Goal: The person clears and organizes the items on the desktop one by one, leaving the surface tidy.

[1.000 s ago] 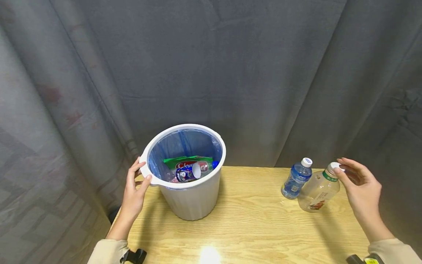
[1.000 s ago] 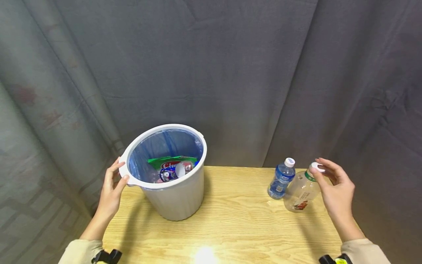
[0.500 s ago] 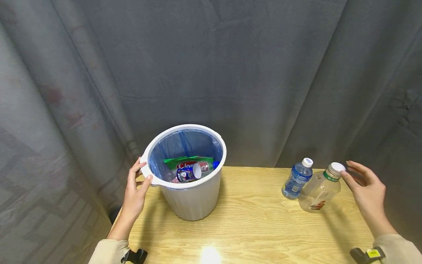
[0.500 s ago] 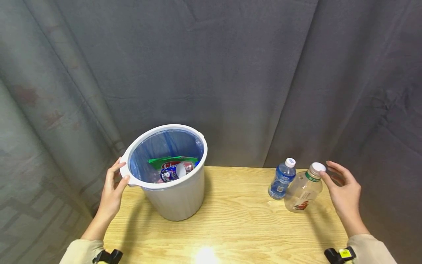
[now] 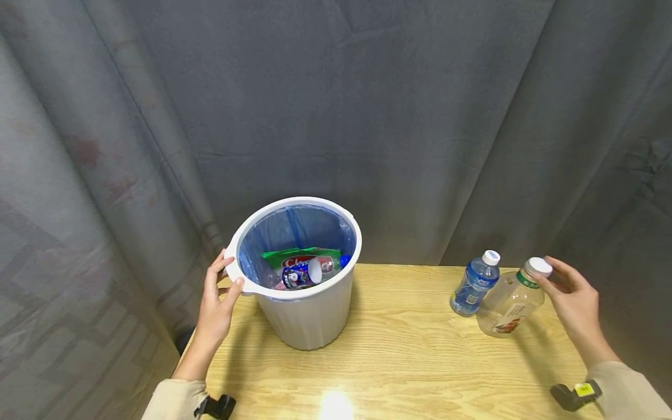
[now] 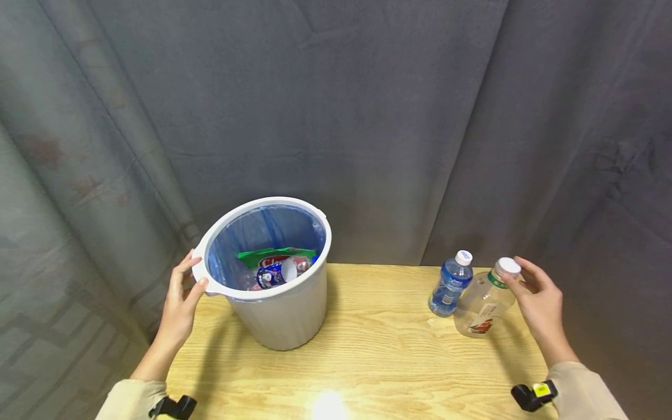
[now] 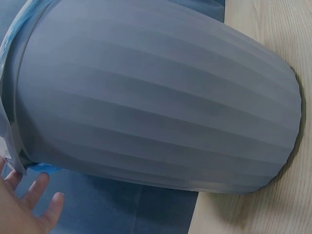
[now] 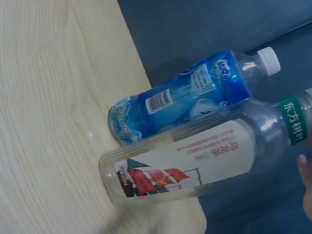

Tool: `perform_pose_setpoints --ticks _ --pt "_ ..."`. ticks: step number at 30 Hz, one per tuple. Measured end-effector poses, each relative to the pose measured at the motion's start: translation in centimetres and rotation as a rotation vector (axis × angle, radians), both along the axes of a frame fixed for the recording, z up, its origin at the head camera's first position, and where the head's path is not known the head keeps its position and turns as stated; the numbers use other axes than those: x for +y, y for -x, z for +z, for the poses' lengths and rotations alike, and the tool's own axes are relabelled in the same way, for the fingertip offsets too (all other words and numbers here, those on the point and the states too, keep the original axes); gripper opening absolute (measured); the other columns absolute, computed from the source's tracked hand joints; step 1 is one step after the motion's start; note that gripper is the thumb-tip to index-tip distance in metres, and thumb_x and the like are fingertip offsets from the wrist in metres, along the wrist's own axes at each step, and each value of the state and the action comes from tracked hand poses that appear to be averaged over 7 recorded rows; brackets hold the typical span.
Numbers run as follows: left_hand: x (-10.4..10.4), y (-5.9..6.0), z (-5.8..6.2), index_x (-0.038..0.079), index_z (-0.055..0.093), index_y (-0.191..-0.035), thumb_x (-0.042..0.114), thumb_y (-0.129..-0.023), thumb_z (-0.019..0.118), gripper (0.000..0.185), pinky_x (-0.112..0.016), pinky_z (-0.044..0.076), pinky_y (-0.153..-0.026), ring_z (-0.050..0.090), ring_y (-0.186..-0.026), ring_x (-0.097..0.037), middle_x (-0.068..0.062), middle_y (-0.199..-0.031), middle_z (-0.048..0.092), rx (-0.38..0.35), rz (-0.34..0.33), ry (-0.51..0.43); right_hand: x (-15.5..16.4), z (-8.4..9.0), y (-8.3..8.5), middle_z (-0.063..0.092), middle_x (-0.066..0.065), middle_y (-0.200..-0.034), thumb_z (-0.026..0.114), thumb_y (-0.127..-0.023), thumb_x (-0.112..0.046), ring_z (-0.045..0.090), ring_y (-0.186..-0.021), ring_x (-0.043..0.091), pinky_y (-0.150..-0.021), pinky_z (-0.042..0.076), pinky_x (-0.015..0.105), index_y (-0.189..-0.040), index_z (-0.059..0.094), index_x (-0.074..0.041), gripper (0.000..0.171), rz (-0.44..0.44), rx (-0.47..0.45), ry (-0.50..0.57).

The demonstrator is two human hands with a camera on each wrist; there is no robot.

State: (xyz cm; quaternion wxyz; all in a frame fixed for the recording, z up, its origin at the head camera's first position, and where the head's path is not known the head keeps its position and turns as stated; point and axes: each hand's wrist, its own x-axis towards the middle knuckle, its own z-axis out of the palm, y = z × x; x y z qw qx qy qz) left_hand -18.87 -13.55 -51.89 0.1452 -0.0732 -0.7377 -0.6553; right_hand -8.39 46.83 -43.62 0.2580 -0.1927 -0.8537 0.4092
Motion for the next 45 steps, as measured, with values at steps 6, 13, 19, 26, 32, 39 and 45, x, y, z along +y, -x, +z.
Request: perform_pose_setpoints --ticks 6,13,19,26,32,39,45 --pt "0.0 0.0 0.1 0.001 0.043 -0.139 0.001 -0.096 0.055 0.044 -0.021 0.036 -0.080 0.044 -0.114 -0.004 -0.009 -0.159 0.030 0.012 -0.005 -0.001 -0.1 -0.5 0.1 0.054 -0.031 -0.107 0.069 -0.092 -0.010 0.050 -0.093 -0.014 -0.076 0.038 0.001 -0.139 0.057 -0.016 0.049 -0.014 0.020 0.026" --pt "0.0 0.1 -0.1 0.001 0.043 -0.139 0.002 -0.096 0.056 0.044 -0.021 0.036 -0.081 0.044 -0.114 -0.005 -0.010 -0.159 0.030 0.004 0.001 0.006 -0.3 -0.5 0.1 0.056 -0.030 -0.103 0.073 -0.089 -0.007 0.053 -0.090 -0.012 -0.075 0.037 0.002 -0.136 0.061 -0.015 0.049 -0.085 0.048 0.035" --pt "0.0 0.0 -0.1 0.001 0.042 -0.139 0.003 -0.097 0.055 0.044 -0.022 0.036 -0.081 0.043 -0.114 -0.004 -0.007 -0.159 0.029 -0.001 -0.005 0.018 -0.5 0.1 -0.8 0.055 -0.031 -0.101 0.073 -0.089 -0.008 0.053 -0.089 -0.013 -0.072 0.039 0.002 -0.136 0.061 -0.017 0.049 -0.094 0.030 0.038" --pt "0.0 0.2 -0.2 0.000 0.043 -0.139 0.001 -0.096 0.055 0.044 -0.022 0.036 -0.080 0.044 -0.114 -0.005 -0.010 -0.159 0.030 0.015 -0.008 0.012 -1.2 1.0 -2.2 0.055 -0.033 -0.104 0.071 -0.092 -0.011 0.053 -0.092 -0.015 -0.074 0.037 0.001 -0.138 0.059 -0.021 0.050 0.016 -0.004 0.032" --pt "0.0 0.2 -0.4 0.000 0.043 -0.138 0.000 -0.096 0.056 0.045 -0.021 0.036 -0.080 0.044 -0.115 -0.005 -0.008 -0.158 0.030 0.017 0.002 0.001 -2.8 1.4 -2.7 0.059 -0.030 -0.107 0.070 -0.090 -0.002 0.056 -0.095 -0.014 -0.077 0.039 0.001 -0.134 0.062 -0.019 0.048 0.056 0.062 0.112" --pt "0.0 0.1 -0.2 0.000 0.043 -0.139 0.001 -0.096 0.056 0.045 -0.021 0.037 -0.081 0.044 -0.115 -0.004 -0.009 -0.158 0.030 0.020 0.001 -0.002 -5.4 2.3 -2.6 0.067 -0.014 -0.108 0.069 -0.085 0.011 0.060 -0.099 -0.003 -0.079 0.044 0.005 -0.126 0.066 -0.009 0.045 0.090 0.248 0.318" --pt "0.0 0.1 -0.2 0.000 0.043 -0.139 0.001 -0.096 0.055 0.044 -0.021 0.036 -0.081 0.044 -0.115 -0.004 -0.010 -0.159 0.029 0.020 -0.003 0.000 -7.9 3.3 -1.6 0.067 -0.003 -0.105 0.067 -0.081 0.019 0.060 -0.100 0.007 -0.076 0.047 0.008 -0.121 0.066 0.001 0.043 0.013 0.357 0.371"
